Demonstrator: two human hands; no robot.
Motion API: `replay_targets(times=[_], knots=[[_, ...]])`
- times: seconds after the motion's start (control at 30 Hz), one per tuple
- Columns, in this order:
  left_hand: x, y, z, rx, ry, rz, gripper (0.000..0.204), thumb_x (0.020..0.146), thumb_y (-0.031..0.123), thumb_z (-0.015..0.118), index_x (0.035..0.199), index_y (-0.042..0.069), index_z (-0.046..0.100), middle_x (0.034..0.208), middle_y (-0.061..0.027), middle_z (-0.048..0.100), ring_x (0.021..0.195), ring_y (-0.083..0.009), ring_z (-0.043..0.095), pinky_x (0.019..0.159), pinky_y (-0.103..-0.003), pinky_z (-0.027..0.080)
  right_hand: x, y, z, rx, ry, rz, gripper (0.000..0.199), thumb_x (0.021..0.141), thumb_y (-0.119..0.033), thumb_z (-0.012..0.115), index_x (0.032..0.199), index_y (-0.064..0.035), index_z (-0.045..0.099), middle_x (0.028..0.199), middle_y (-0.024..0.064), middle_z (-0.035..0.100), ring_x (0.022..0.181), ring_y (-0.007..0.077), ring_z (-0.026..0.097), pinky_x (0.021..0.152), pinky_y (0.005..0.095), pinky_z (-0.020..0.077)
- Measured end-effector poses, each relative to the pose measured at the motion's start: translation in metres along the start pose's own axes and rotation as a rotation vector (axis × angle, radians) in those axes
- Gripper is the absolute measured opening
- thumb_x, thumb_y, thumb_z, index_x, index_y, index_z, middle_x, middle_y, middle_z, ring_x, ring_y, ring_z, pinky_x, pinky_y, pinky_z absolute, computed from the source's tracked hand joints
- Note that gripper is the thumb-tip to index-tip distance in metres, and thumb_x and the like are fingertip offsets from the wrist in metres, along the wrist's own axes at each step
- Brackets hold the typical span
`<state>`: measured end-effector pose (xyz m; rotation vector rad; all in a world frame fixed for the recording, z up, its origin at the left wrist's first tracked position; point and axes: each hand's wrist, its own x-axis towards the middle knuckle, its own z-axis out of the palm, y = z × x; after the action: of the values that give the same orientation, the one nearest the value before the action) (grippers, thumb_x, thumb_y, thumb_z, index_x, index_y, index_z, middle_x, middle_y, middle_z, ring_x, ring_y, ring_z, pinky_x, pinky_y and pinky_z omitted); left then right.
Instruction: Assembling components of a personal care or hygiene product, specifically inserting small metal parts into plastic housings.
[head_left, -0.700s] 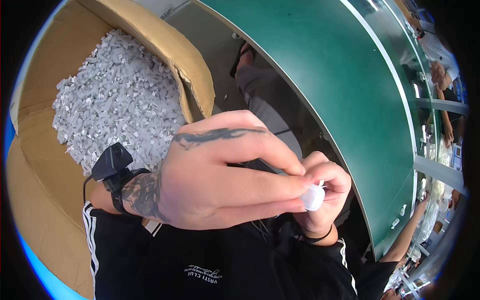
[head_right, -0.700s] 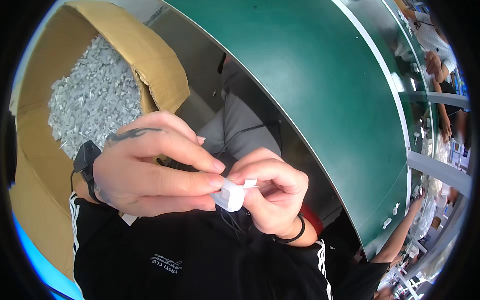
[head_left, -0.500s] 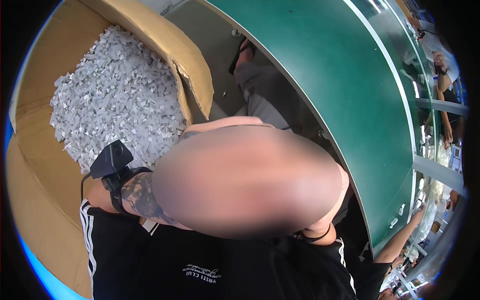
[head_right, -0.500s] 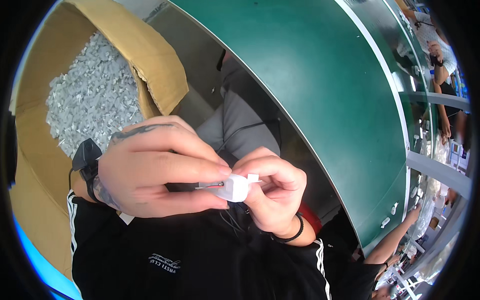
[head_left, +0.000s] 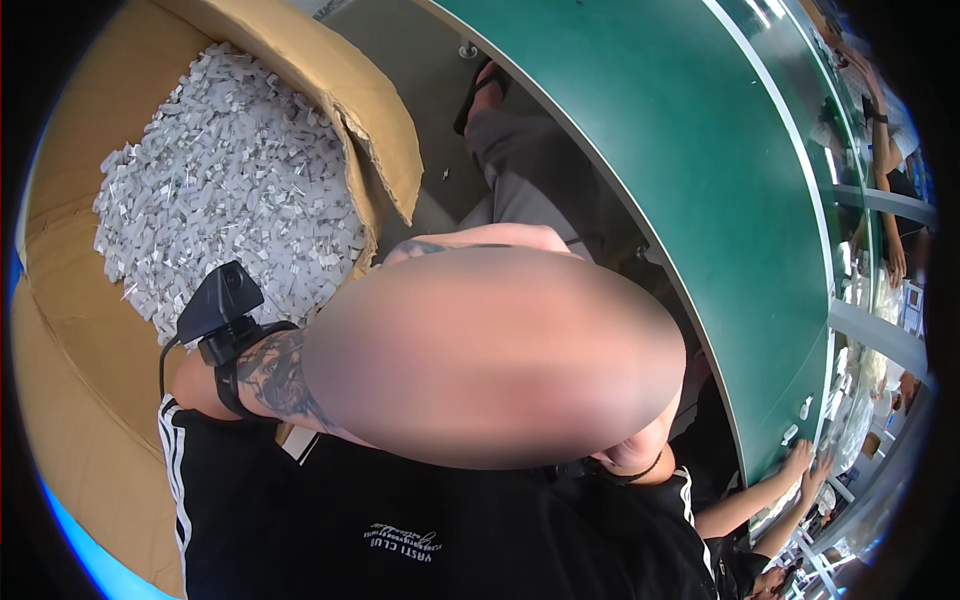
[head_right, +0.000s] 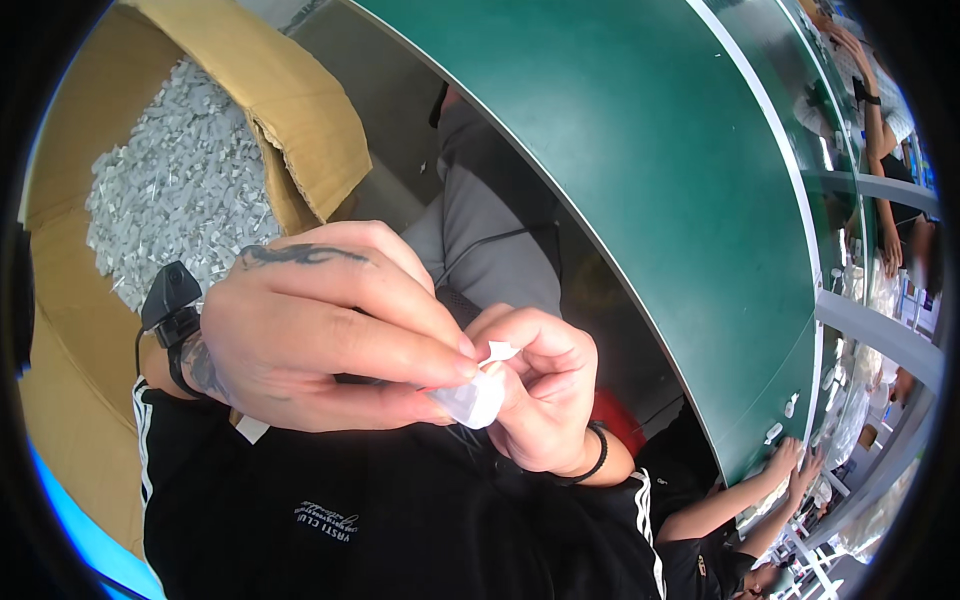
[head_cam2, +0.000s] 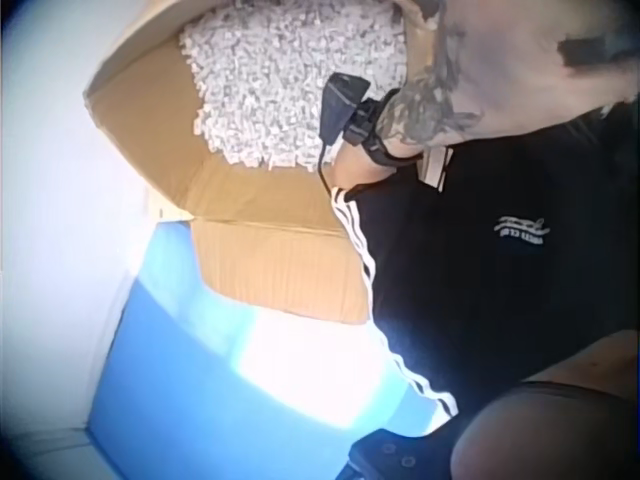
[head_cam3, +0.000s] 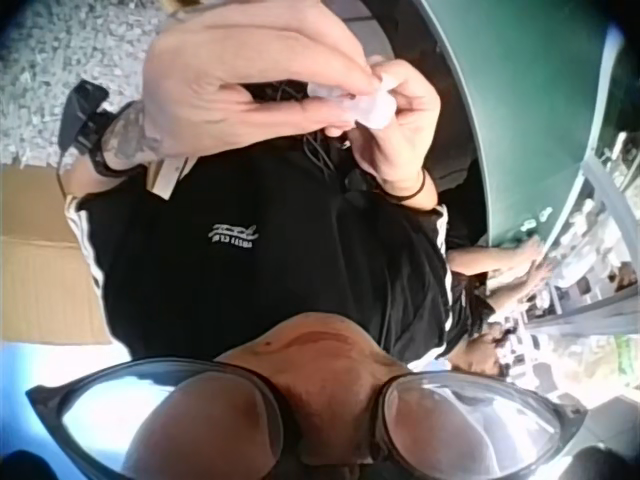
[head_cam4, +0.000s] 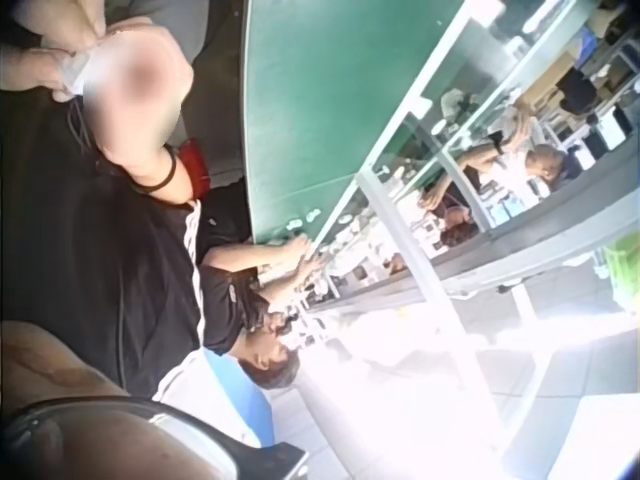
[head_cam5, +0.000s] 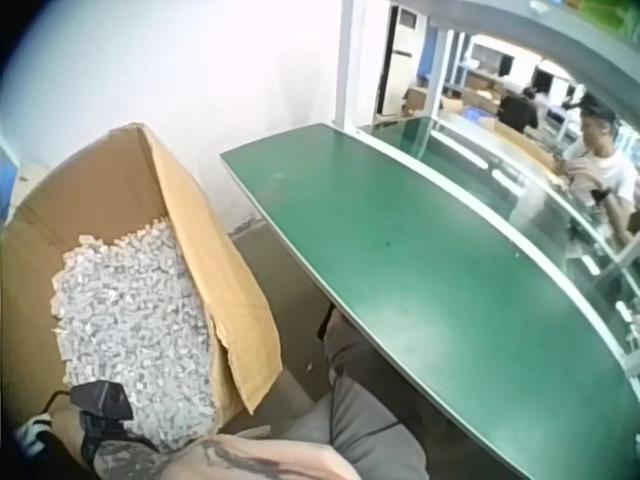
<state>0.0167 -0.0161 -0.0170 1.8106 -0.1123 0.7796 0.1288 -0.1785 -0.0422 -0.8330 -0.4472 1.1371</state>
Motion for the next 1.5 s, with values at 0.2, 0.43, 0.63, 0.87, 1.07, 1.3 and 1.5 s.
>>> replay_targets(times=[0.2,0.43,0.63,0.87,1.07,1.3,1.5], knots=[[-0.003,0.0,-0.002,-0.02,-0.031,-0.05,0.027,0.065,0.004,0.081,0.09,0.001,0.072,0.087,-0.0066,0.067,0.071,-0.018,0.06,0.06,-0.026,0.047,-0.001,0.003,-0.005,-0.018,-0.028,0.014,0.013,0.09,-0.007,0.061,0.093,0.0046,0.056,0.091,0.0135,0.061,0.076,0.012,0.057,0.067,0.024,0.0447],[-0.004,0.001,0.006,-0.061,-0.001,-0.053,0.029,0.068,0.003,0.081,0.094,0.0,0.071,0.09,-0.0075,0.066,0.069,-0.017,0.062,0.059,-0.026,0.046,0.001,0.003,-0.005,-0.105,-0.03,-0.088,0.016,0.084,-0.008,0.068,0.087,0.0013,0.055,0.087,0.0105,0.059,0.074,0.0118,0.057,0.067,0.0229,0.0439],[-0.006,0.001,0.007,-0.089,0.023,-0.063,0.03,0.067,0.001,0.08,0.095,-0.001,0.07,0.09,-0.0078,0.065,0.071,-0.0173,0.062,0.06,-0.026,0.047,0.001,0.004,0.0,-0.077,-0.005,-0.075,0.018,0.082,-0.01,0.07,0.088,-0.0002,0.056,0.087,0.0101,0.059,0.072,0.0121,0.056,0.067,0.0253,0.0447],[-0.007,0.014,-0.024,0.057,0.014,-0.103,0.032,0.069,0.008,0.082,0.097,-0.001,0.07,0.093,-0.0078,0.065,0.075,-0.0189,0.063,0.065,-0.028,0.049,0.016,-0.001,0.017,0.08,-0.07,-0.034,0.022,0.089,-0.013,0.059,0.096,-0.0044,0.04,0.091,0.0136,0.052,0.061,0.0177,0.055,0.053,0.0275,0.0467],[-0.058,-0.021,-0.188,0.647,0.557,-0.423,0.013,0.087,0.007,0.064,0.095,-0.002,0.069,0.083,-0.0059,0.066,0.073,-0.0096,0.059,0.063,-0.022,0.047,0.026,-0.084,-0.032,-0.328,0.709,-0.272,0.041,0.094,-0.018,0.055,0.128,0.0026,0.043,0.1,0.0088,0.052,0.08,0.014,0.046,0.065,0.0244,0.0454],[-0.24,-0.106,-0.3,1.222,0.07,-1.259,0.026,0.078,0.018,0.07,0.104,0.016,0.065,0.105,-0.0081,0.066,0.1,-0.0247,0.062,0.089,-0.037,0.049,0.1,-0.294,-0.423,-0.411,0.465,0.024,0.031,0.1,-0.014,0.045,0.124,0.005,0.049,0.112,0.0108,0.057,0.098,0.0149,0.056,0.09,0.0268,0.0496],[-0.325,-0.166,-0.293,1.494,-0.097,-0.764,0.03,0.081,0.018,0.067,0.11,0.014,0.059,0.115,-0.0137,0.06,0.111,-0.0338,0.056,0.091,-0.042,0.049,0.1,-0.366,-0.469,-0.588,0.751,-0.043,0.037,0.097,-0.016,0.052,0.13,0.0,0.047,0.126,0.0092,0.051,0.111,0.0184,0.055,0.091,0.0275,0.0489]])
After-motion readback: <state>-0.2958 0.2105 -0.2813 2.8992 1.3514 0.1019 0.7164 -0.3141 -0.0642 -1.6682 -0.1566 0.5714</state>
